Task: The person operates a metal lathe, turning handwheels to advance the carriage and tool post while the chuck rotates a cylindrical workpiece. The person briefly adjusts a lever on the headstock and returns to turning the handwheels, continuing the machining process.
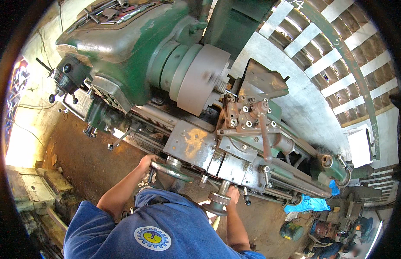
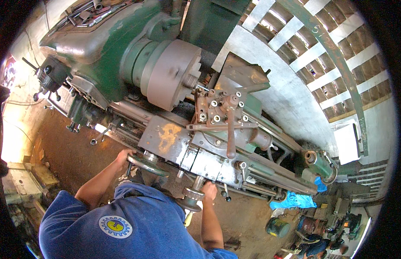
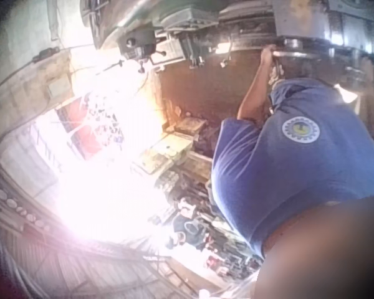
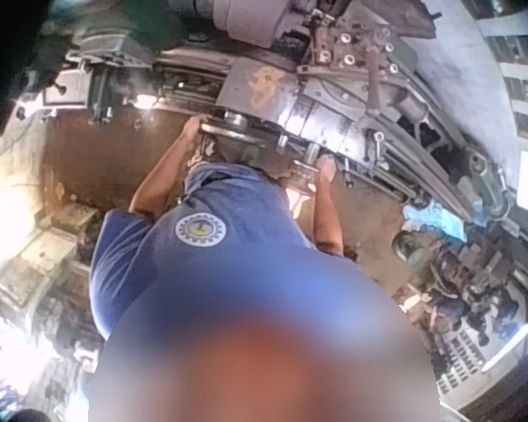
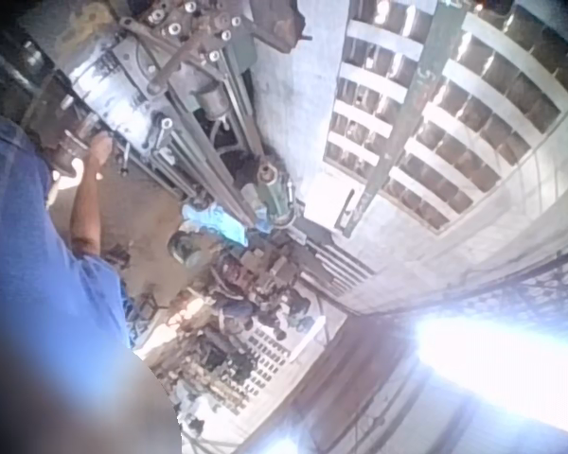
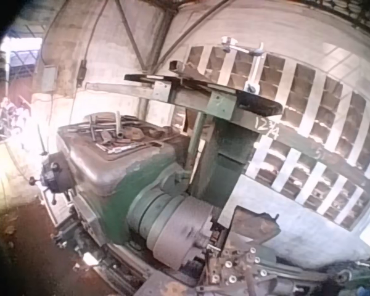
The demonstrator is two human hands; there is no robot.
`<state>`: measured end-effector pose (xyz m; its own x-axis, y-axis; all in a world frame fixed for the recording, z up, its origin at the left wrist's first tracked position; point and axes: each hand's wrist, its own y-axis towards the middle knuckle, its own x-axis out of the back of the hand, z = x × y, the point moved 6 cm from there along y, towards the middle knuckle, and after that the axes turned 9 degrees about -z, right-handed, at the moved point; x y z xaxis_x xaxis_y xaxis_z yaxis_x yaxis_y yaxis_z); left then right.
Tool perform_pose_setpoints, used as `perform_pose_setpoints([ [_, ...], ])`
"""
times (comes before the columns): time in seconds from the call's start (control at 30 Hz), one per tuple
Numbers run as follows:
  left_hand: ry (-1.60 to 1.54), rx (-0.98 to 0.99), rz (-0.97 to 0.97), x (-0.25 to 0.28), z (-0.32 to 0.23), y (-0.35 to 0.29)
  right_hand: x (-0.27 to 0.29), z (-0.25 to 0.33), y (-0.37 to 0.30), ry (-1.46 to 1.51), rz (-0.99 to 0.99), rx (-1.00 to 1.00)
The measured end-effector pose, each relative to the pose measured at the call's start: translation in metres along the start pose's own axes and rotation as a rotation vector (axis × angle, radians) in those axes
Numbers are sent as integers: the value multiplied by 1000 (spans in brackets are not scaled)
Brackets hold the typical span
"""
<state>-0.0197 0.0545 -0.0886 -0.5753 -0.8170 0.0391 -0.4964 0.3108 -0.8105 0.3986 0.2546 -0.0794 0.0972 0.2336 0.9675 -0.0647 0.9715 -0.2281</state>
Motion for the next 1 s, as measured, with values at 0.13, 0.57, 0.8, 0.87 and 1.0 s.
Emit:
perform_pose_setpoints([
  [0.13,-37,80,43,0,17,14,2,-4,-1,45,-38,-62],
  [0.57,186,-199,49,3,-4,11,9,-5,-4,172,-116,-152],
  [0.8,1,62,157,-2,15,14,7,2,-3,40,-73,49],
  [0.87,47,187,205,-3,18,5,2,1,-1,5,-66,85],
  [1.0,61,370,304,-7,18,-19,-12,-9,3,48,-61,10],
])
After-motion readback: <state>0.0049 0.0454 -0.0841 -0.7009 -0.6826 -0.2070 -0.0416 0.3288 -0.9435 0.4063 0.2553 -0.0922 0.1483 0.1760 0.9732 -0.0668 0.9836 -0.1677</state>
